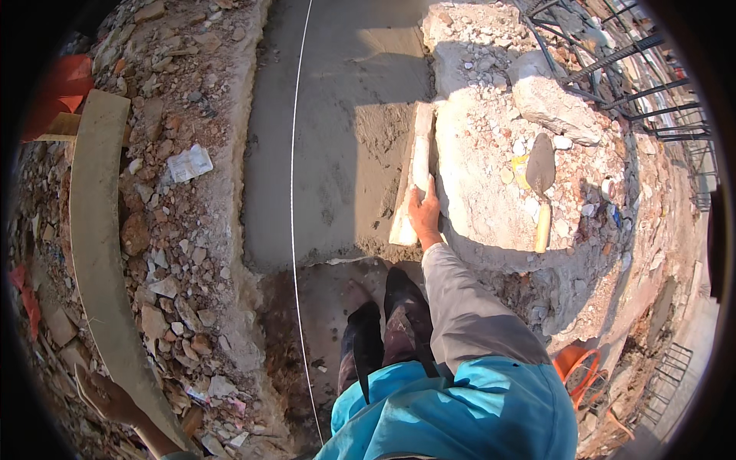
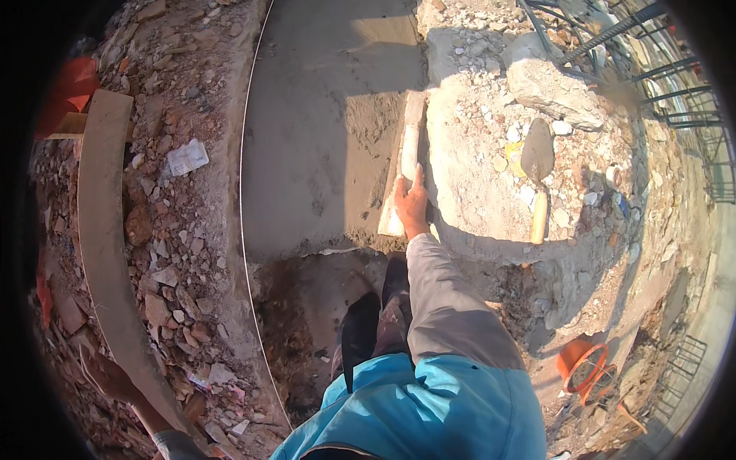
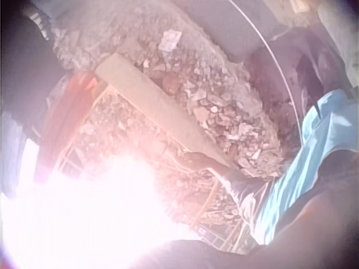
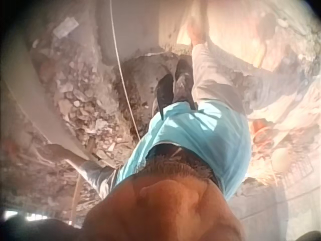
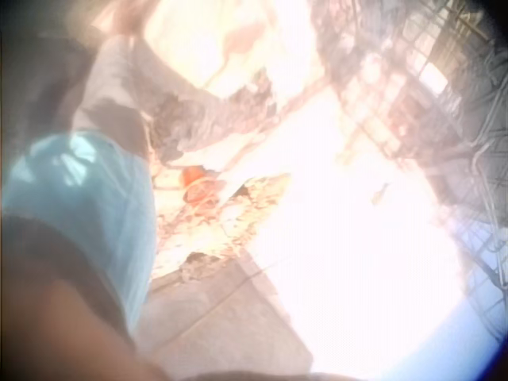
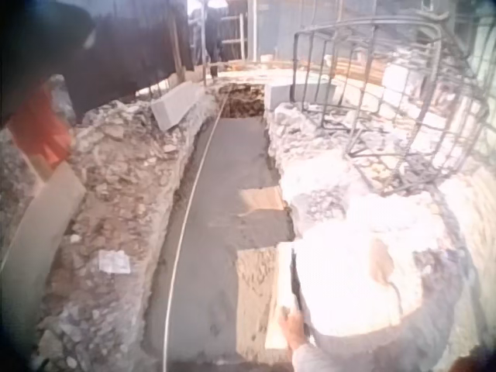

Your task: The person levels wet cement in a trench using a trowel and then a wooden board to smooth the surface.

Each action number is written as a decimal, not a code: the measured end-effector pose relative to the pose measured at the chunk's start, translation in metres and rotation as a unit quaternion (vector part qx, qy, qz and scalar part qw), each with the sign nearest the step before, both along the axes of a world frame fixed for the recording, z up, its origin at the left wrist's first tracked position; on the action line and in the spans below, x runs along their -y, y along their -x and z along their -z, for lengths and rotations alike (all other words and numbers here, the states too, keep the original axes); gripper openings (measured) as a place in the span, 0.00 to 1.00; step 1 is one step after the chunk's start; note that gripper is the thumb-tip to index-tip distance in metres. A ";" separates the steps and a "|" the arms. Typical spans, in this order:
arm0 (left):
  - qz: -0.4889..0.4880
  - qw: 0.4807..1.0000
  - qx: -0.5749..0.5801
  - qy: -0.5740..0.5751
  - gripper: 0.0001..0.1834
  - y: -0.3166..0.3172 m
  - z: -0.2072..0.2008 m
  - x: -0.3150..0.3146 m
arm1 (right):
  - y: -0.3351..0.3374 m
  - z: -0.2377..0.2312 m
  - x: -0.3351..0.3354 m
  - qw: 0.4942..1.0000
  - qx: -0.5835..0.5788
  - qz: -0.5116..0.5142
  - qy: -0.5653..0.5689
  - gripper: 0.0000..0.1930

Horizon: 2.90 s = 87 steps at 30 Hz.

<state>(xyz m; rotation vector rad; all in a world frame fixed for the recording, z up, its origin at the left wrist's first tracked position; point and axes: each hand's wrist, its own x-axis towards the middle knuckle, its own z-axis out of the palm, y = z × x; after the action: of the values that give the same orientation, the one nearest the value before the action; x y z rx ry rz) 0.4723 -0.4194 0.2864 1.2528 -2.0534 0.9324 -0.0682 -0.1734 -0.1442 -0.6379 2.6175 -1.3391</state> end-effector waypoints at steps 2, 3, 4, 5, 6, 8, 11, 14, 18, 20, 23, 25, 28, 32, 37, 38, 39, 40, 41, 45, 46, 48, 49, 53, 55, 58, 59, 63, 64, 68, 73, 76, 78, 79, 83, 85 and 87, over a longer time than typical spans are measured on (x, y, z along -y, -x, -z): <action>-0.012 1.000 0.020 -0.001 0.14 -0.009 0.009 -0.009 | 0.020 0.000 0.018 0.999 -0.031 -0.029 -0.029 0.32; -0.016 1.000 0.010 -0.020 0.14 -0.027 0.018 -0.010 | 0.022 -0.021 0.036 0.997 0.059 -0.047 -0.017 0.33; -0.004 1.000 0.026 -0.011 0.15 -0.015 0.024 -0.010 | 0.037 -0.020 0.039 0.995 0.070 -0.057 -0.032 0.33; -0.005 0.999 0.047 -0.013 0.15 -0.011 0.027 -0.009 | 0.042 -0.019 0.043 0.997 0.037 -0.073 -0.009 0.33; -0.004 0.998 0.068 -0.015 0.16 -0.007 0.031 -0.008 | 0.045 -0.017 0.042 0.996 0.005 -0.088 0.013 0.32; -0.014 0.997 0.060 -0.035 0.16 0.002 0.037 -0.009 | 0.020 -0.024 0.014 0.990 0.093 -0.104 0.010 0.31; -0.027 0.997 0.065 -0.043 0.16 0.003 0.031 -0.013 | -0.025 -0.027 -0.033 0.991 0.073 -0.109 -0.013 0.32; -0.054 0.995 0.082 -0.033 0.17 -0.015 0.029 -0.022 | -0.021 -0.014 -0.034 0.997 -0.017 -0.078 -0.009 0.32; -0.055 0.993 0.099 -0.026 0.17 -0.024 0.030 -0.022 | 0.031 -0.031 0.034 0.990 0.134 -0.024 0.026 0.31; -0.067 0.992 0.105 -0.024 0.18 -0.030 0.031 -0.016 | 0.022 -0.028 0.024 0.986 0.158 -0.033 0.038 0.31; -0.087 0.989 0.113 -0.026 0.18 -0.045 0.034 -0.009 | -0.028 -0.020 -0.029 0.994 0.098 -0.055 -0.007 0.32; -0.086 0.989 0.114 -0.028 0.18 -0.051 0.038 -0.008 | -0.036 -0.022 -0.034 0.995 0.080 -0.058 -0.027 0.32; -0.046 0.992 0.108 -0.043 0.18 -0.040 0.043 0.003 | -0.002 -0.009 -0.001 0.998 0.009 -0.032 -0.047 0.32; -0.035 0.991 0.121 -0.051 0.18 -0.060 0.045 -0.002 | 0.005 -0.019 0.014 0.997 0.071 -0.019 -0.034 0.31; -0.040 0.990 0.128 -0.051 0.16 -0.071 0.041 -0.029 | -0.025 -0.016 -0.002 0.997 0.071 -0.009 -0.041 0.33; -0.031 0.991 0.117 -0.053 0.16 -0.071 0.043 -0.034 | -0.012 -0.023 0.016 0.996 0.074 0.000 -0.051 0.33; -0.020 0.993 0.104 -0.056 0.16 -0.069 0.046 -0.037 | 0.007 -0.027 0.033 0.996 0.080 -0.006 -0.032 0.35; -0.013 0.994 0.091 -0.058 0.16 -0.070 0.050 -0.041 | 0.017 -0.037 0.049 0.978 0.205 0.016 -0.018 0.34; -0.014 0.993 0.101 -0.062 0.16 -0.073 0.052 -0.044 | 0.018 -0.036 0.053 0.988 0.153 0.001 -0.019 0.34; -0.017 0.992 0.103 -0.077 0.16 -0.069 0.061 -0.050 | -0.022 0.000 -0.005 0.993 0.032 -0.049 -0.101 0.37; -0.026 0.991 0.104 -0.084 0.16 -0.068 0.059 -0.060 | -0.034 -0.001 -0.010 0.993 0.038 -0.079 -0.073 0.37; -0.018 0.990 0.094 -0.103 0.15 -0.066 0.065 -0.068 | -0.019 -0.009 0.017 0.989 0.111 -0.031 -0.091 0.36; -0.015 0.989 0.095 -0.116 0.15 -0.068 0.065 -0.072 | -0.010 -0.027 0.039 0.986 0.141 -0.034 -0.077 0.36; 0.032 0.986 0.088 -0.139 0.15 -0.049 0.071 -0.082 | 0.023 -0.008 0.070 0.991 0.110 -0.046 -0.054 0.35; 0.034 0.985 0.053 -0.163 0.16 -0.041 0.095 -0.085 | -0.004 -0.021 0.064 0.989 0.132 -0.037 -0.057 0.36; 0.032 0.973 0.050 -0.222 0.17 -0.019 0.110 -0.091 | -0.052 -0.016 0.030 0.982 0.135 -0.115 -0.067 0.38; 0.028 0.968 0.057 -0.241 0.19 -0.022 0.112 -0.093 | -0.057 -0.024 0.021 0.976 0.179 -0.124 -0.034 0.35; -0.033 0.966 0.069 -0.248 0.17 -0.027 0.100 -0.111 | 0.004 -0.034 0.017 0.988 0.118 -0.079 -0.063 0.37; -0.036 0.964 0.072 -0.255 0.17 -0.034 0.100 -0.116 | 0.034 -0.046 0.034 0.984 0.145 -0.044 -0.093 0.39; -0.056 0.958 0.041 -0.277 0.16 -0.038 0.109 -0.132 | 0.058 -0.055 0.078 0.968 0.220 -0.047 -0.108 0.40; -0.086 0.943 0.055 -0.317 0.18 -0.038 0.131 -0.140 | -0.009 -0.033 0.028 0.972 0.081 -0.205 -0.081 0.41; -0.148 0.936 0.001 -0.320 0.19 -0.048 0.114 -0.158 | 0.029 -0.032 0.028 0.988 0.065 -0.133 -0.048 0.38; -0.154 0.940 0.032 -0.304 0.19 -0.070 0.115 -0.170 | 0.068 -0.052 0.070 0.965 0.213 -0.044 -0.144 0.38; -0.141 0.941 0.040 -0.304 0.19 -0.070 0.118 -0.166 | 0.087 -0.017 0.071 0.990 0.121 -0.055 -0.049 0.38; -0.099 0.945 0.041 -0.310 0.18 -0.044 0.132 -0.164 | 0.040 -0.040 0.100 0.968 0.230 -0.089 -0.057 0.40; -0.079 0.943 0.027 -0.322 0.18 -0.013 0.134 -0.147 | 0.010 -0.032 0.091 0.961 0.209 -0.157 -0.092 0.41; -0.060 0.935 0.021 -0.348 0.19 0.002 0.135 -0.130 | -0.008 -0.033 0.074 0.955 0.166 -0.232 -0.086 0.41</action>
<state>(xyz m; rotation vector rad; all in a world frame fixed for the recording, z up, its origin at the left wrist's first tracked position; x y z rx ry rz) 0.4701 -0.2892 0.1514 1.7293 -2.4652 0.2563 -0.0604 -0.2474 -0.1108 -0.8475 2.1120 -0.9649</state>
